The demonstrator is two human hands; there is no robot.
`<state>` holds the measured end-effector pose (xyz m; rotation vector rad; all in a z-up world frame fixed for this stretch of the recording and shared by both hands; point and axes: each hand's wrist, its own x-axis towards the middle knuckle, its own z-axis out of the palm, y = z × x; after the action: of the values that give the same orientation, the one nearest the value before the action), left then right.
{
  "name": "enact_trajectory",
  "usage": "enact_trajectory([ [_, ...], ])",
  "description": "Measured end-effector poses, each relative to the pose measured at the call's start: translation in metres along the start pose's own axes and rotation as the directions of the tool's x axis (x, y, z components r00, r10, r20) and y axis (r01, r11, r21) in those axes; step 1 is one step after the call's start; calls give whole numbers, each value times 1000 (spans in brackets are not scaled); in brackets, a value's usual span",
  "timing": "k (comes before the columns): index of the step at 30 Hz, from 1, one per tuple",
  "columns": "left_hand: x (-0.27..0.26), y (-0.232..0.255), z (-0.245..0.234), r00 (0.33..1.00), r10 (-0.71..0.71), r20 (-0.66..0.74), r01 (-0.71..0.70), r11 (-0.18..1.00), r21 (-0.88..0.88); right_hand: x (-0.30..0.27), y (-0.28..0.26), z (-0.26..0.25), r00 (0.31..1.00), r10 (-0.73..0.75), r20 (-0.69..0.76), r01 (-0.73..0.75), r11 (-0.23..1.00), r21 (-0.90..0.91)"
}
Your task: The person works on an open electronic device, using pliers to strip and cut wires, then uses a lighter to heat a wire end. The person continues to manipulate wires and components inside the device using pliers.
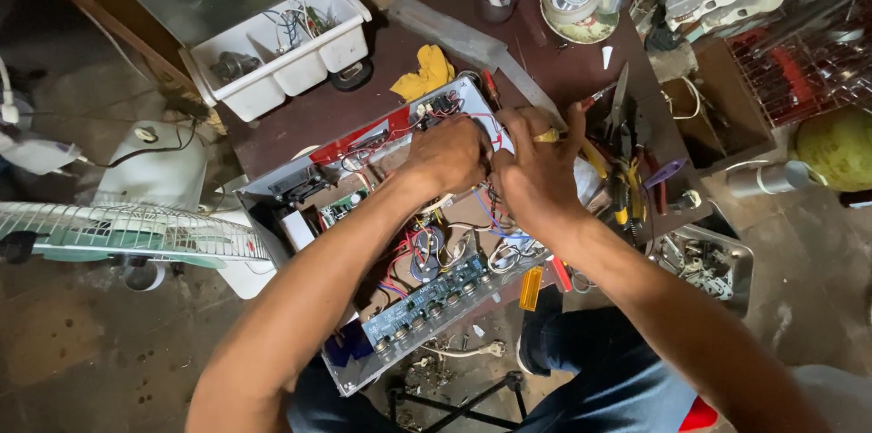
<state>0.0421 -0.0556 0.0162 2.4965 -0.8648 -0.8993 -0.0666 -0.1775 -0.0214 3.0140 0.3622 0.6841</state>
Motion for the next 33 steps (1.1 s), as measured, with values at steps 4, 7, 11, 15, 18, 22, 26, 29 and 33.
enact_trajectory([
  [4,-3,2,-5,1000,7,0,-7,1000,-15,5,4,-2,996,-79,-33,77,996,-42],
  [7,-1,0,-2,1000,10,-19,-11,1000,-30,8,2,-10,990,-134,-37,132,990,-58],
  [11,-2,1,-3,1000,1,4,-1,1000,-14,6,3,-8,989,-146,-33,145,989,-32],
  [15,-8,10,-8,1000,8,5,-8,1000,-22,7,14,3,992,-118,-51,116,992,-41],
  [18,-9,10,-11,1000,-7,9,7,1000,-18,6,21,7,993,-112,-35,110,992,-63],
  [22,-1,3,-1,1000,-3,24,4,1000,-12,13,5,-19,999,-32,38,30,998,50],
  [26,2,-1,1,1000,8,27,-7,1000,-6,11,11,-11,998,-11,56,8,999,44],
  [29,1,-1,2,999,2,36,-2,1000,-6,8,14,-3,999,-27,46,27,1000,9],
  [33,-1,2,-6,999,3,36,-3,1000,-10,9,12,-6,997,-82,-13,81,996,-41],
])
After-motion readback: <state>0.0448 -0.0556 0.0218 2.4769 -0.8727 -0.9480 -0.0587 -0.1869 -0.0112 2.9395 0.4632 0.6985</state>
